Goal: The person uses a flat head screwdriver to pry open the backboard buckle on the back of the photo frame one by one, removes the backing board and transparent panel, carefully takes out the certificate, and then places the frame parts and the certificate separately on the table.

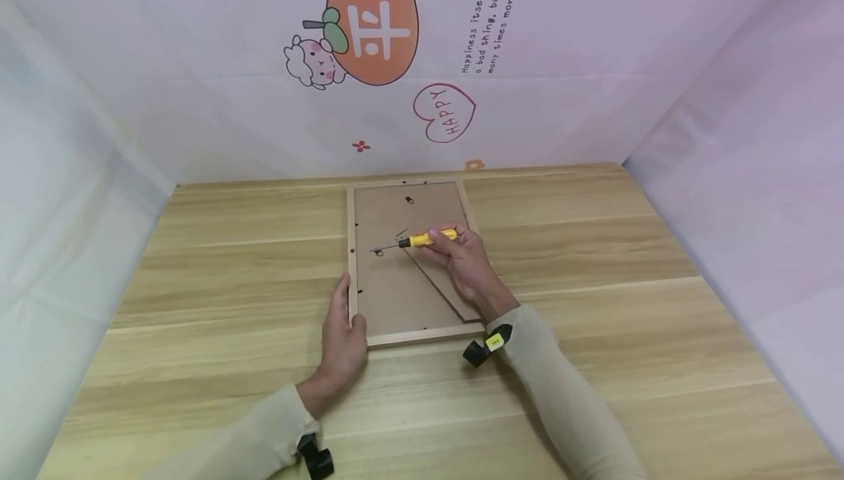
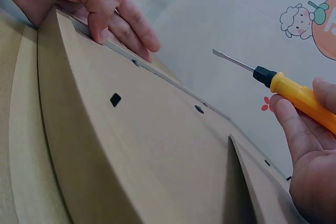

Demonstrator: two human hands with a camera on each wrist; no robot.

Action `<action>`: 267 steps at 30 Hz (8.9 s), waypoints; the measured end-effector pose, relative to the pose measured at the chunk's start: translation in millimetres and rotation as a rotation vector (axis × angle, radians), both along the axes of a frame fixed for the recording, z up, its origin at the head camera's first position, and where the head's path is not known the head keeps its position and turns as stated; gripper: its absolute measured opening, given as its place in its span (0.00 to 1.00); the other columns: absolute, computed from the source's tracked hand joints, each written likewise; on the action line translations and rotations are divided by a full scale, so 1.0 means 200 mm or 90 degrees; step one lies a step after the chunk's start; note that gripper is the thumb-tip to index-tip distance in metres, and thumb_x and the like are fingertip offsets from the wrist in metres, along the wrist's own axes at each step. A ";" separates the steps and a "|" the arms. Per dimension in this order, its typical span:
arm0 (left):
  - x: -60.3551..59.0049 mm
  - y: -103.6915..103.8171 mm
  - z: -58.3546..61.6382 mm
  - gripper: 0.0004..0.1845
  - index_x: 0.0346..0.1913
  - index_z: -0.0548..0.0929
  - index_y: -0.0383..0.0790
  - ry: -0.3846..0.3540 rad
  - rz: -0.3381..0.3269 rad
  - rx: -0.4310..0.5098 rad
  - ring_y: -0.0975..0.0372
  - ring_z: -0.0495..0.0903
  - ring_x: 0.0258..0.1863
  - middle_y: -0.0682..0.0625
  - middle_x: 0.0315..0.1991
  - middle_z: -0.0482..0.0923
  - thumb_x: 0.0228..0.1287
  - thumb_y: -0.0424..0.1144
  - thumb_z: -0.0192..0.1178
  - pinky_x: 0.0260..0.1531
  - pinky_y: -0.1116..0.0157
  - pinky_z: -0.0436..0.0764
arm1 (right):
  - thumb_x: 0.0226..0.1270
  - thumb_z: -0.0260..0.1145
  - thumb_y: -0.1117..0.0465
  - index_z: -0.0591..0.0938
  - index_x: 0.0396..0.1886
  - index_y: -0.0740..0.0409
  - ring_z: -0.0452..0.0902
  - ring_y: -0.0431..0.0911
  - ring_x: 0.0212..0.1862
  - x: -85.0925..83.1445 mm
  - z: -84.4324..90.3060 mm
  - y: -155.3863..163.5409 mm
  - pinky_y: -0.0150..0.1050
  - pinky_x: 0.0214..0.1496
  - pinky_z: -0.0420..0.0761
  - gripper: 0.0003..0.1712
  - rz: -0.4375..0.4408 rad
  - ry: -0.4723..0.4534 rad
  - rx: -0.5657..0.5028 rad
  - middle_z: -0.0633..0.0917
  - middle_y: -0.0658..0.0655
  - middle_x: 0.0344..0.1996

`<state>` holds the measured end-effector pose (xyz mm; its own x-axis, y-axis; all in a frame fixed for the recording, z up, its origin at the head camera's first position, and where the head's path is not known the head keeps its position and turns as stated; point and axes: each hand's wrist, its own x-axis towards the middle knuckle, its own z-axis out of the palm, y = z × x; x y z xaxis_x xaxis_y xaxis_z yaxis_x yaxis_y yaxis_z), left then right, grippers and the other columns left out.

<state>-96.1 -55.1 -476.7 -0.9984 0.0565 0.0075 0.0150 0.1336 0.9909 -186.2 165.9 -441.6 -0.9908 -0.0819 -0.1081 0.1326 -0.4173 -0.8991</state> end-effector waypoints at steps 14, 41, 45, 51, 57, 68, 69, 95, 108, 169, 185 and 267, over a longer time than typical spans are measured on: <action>0.03 0.03 -0.02 0.39 0.78 0.47 0.37 0.031 0.023 -0.013 0.52 0.41 0.79 0.43 0.80 0.43 0.64 0.17 0.38 0.79 0.51 0.44 | 0.69 0.62 0.67 0.78 0.40 0.59 0.88 0.45 0.45 0.01 0.01 0.00 0.38 0.54 0.84 0.02 0.008 0.002 -0.001 0.90 0.55 0.40; 0.02 0.03 -0.02 0.38 0.78 0.46 0.37 0.019 0.032 0.010 0.53 0.45 0.79 0.44 0.80 0.44 0.65 0.19 0.38 0.79 0.53 0.47 | 0.69 0.63 0.67 0.77 0.45 0.69 0.85 0.46 0.47 0.03 -0.02 -0.03 0.36 0.51 0.87 0.10 0.127 0.071 0.287 0.84 0.68 0.50; 0.01 0.02 -0.02 0.38 0.78 0.46 0.37 0.025 0.029 0.018 0.51 0.47 0.78 0.43 0.80 0.45 0.65 0.18 0.38 0.78 0.53 0.51 | 0.68 0.64 0.66 0.78 0.46 0.69 0.85 0.47 0.48 0.03 -0.02 -0.03 0.36 0.51 0.87 0.11 0.145 0.066 0.303 0.84 0.67 0.49; 0.01 0.02 -0.01 0.38 0.78 0.46 0.38 0.013 0.021 0.026 0.51 0.49 0.78 0.44 0.80 0.44 0.65 0.19 0.39 0.76 0.54 0.56 | 0.68 0.63 0.68 0.78 0.46 0.68 0.85 0.46 0.47 0.04 -0.03 -0.04 0.36 0.52 0.86 0.10 0.149 0.055 0.299 0.85 0.66 0.48; 0.01 0.00 -0.01 0.38 0.78 0.45 0.39 0.006 0.007 0.011 0.51 0.47 0.78 0.43 0.80 0.43 0.66 0.20 0.38 0.77 0.53 0.55 | 0.69 0.61 0.69 0.76 0.45 0.68 0.85 0.47 0.49 0.05 -0.04 -0.06 0.38 0.54 0.85 0.08 0.150 0.037 0.267 0.84 0.66 0.49; 0.01 -0.02 -0.01 0.37 0.78 0.45 0.39 0.020 0.004 -0.017 0.51 0.43 0.79 0.42 0.80 0.41 0.67 0.20 0.38 0.78 0.51 0.49 | 0.71 0.58 0.70 0.73 0.46 0.68 0.84 0.51 0.53 0.05 -0.06 -0.12 0.38 0.55 0.84 0.07 0.141 0.049 0.197 0.81 0.73 0.55; 0.00 -0.02 -0.01 0.37 0.78 0.45 0.39 0.014 0.000 -0.012 0.51 0.43 0.79 0.42 0.80 0.41 0.67 0.21 0.38 0.78 0.52 0.49 | 0.71 0.58 0.70 0.73 0.46 0.68 0.84 0.51 0.53 0.05 -0.06 -0.12 0.38 0.55 0.84 0.07 0.141 0.048 0.196 0.81 0.74 0.55; -0.52 -0.09 -0.03 0.36 0.79 0.42 0.39 0.007 -0.055 0.068 0.60 0.41 0.80 0.48 0.81 0.40 0.71 0.23 0.36 0.80 0.61 0.44 | 0.73 0.57 0.68 0.74 0.51 0.70 0.82 0.51 0.57 0.05 -0.08 -0.08 0.37 0.56 0.84 0.11 0.165 0.047 0.250 0.82 0.69 0.55; -0.44 -0.02 0.10 0.31 0.78 0.45 0.33 0.014 0.003 -0.024 0.55 0.44 0.79 0.41 0.80 0.43 0.73 0.23 0.31 0.80 0.58 0.46 | 0.73 0.58 0.66 0.76 0.51 0.72 0.84 0.49 0.52 0.07 -0.07 -0.09 0.38 0.54 0.85 0.14 0.164 0.103 0.253 0.82 0.71 0.53; -0.51 -0.07 -0.04 0.30 0.77 0.51 0.39 0.018 0.028 0.044 0.61 0.46 0.79 0.48 0.80 0.47 0.74 0.25 0.31 0.79 0.64 0.47 | 0.68 0.65 0.58 0.85 0.41 0.55 0.80 0.42 0.40 0.06 0.15 -0.21 0.30 0.39 0.84 0.07 0.120 0.171 0.552 0.86 0.53 0.43; -0.50 -0.06 -0.04 0.30 0.77 0.52 0.39 0.037 0.027 0.055 0.62 0.46 0.79 0.48 0.80 0.47 0.74 0.25 0.31 0.79 0.64 0.48 | 0.66 0.67 0.60 0.87 0.44 0.56 0.77 0.45 0.45 -0.11 0.16 -0.03 0.30 0.41 0.81 0.09 0.144 0.052 0.512 0.84 0.56 0.48; -0.51 -0.07 -0.04 0.35 0.78 0.51 0.45 0.008 0.015 -0.033 0.59 0.49 0.78 0.52 0.80 0.48 0.71 0.26 0.44 0.79 0.60 0.51 | 0.73 0.60 0.59 0.75 0.56 0.61 0.84 0.48 0.52 -0.47 0.03 -0.21 0.36 0.54 0.85 0.17 0.076 -0.032 0.324 0.80 0.61 0.52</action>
<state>-198.4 -70.0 -484.7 -0.9993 0.0335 0.0179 0.0238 0.1853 0.9824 -279.5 123.4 -436.0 -0.9701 -0.1190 -0.2114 0.2013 0.0914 -0.9753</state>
